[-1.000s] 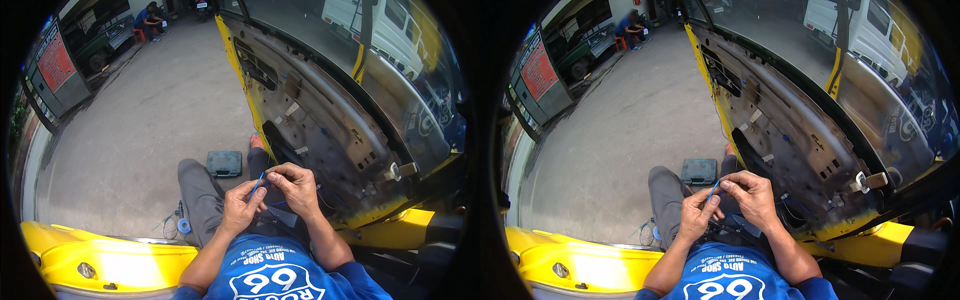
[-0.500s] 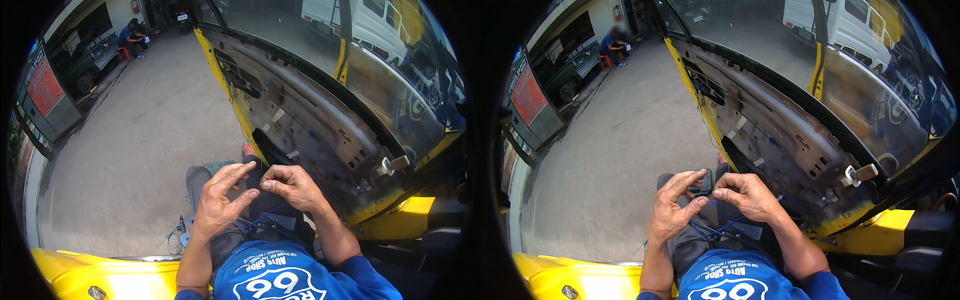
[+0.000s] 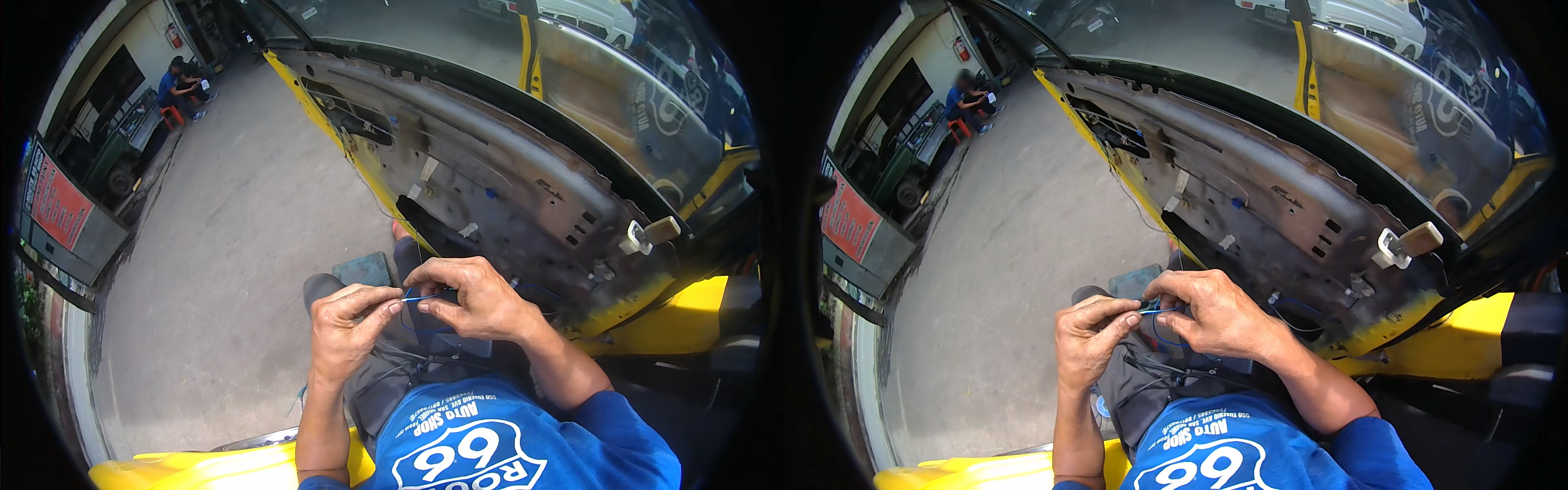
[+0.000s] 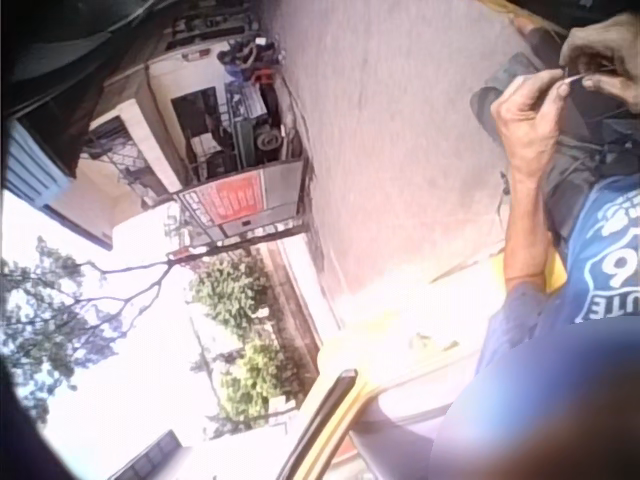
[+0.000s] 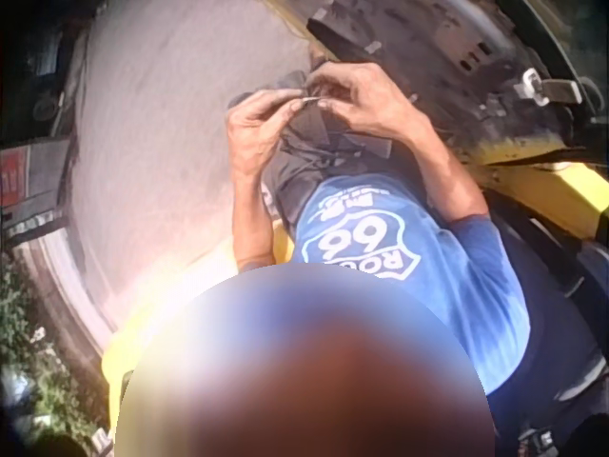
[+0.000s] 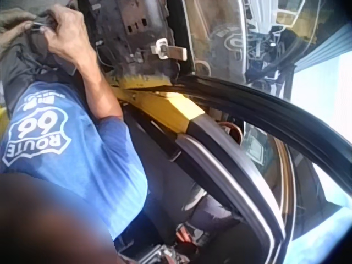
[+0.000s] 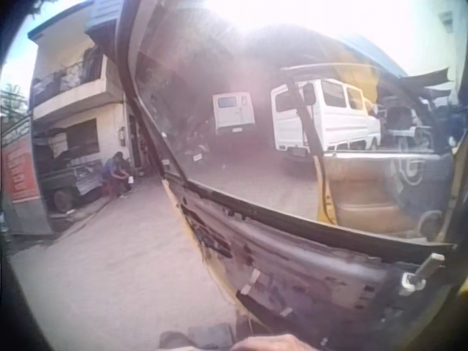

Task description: The person works on the interior wiring of a yellow car door. They strip wire insulation with pliers, twist wires together, and wrap connections with electrical tape while the door panel is removed.

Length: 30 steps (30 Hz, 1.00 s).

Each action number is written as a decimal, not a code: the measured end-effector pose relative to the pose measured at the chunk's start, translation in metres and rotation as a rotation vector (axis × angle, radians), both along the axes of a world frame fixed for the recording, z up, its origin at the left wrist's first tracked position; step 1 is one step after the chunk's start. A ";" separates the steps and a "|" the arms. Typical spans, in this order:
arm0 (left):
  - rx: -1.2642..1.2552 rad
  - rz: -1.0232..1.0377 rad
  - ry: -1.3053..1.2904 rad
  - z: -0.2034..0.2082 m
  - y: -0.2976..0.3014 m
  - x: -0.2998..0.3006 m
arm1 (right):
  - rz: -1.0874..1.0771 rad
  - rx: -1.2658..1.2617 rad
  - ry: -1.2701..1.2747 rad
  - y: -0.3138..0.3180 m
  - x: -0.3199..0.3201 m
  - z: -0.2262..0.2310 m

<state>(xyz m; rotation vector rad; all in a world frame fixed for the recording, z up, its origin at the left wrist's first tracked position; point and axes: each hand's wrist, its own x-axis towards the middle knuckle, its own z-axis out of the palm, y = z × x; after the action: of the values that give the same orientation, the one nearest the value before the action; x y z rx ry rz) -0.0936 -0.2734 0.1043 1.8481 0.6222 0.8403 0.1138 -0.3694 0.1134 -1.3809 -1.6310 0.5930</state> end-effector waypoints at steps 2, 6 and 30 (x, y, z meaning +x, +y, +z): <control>0.119 -0.049 0.035 -0.001 0.001 -0.001 | -0.004 0.103 -0.057 0.000 0.001 -0.003; 0.281 0.014 0.089 -0.004 -0.006 0.001 | -0.065 0.309 -0.249 0.001 -0.001 -0.012; 0.328 -0.091 0.159 -0.035 -0.011 0.007 | -0.166 0.227 -0.354 -0.016 -0.008 -0.050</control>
<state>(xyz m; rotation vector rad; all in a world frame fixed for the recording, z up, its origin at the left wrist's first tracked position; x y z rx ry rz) -0.0864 -0.2844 0.0690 2.2401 0.5155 0.7740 0.1063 -0.3852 0.0637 -1.4900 -1.7715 0.0626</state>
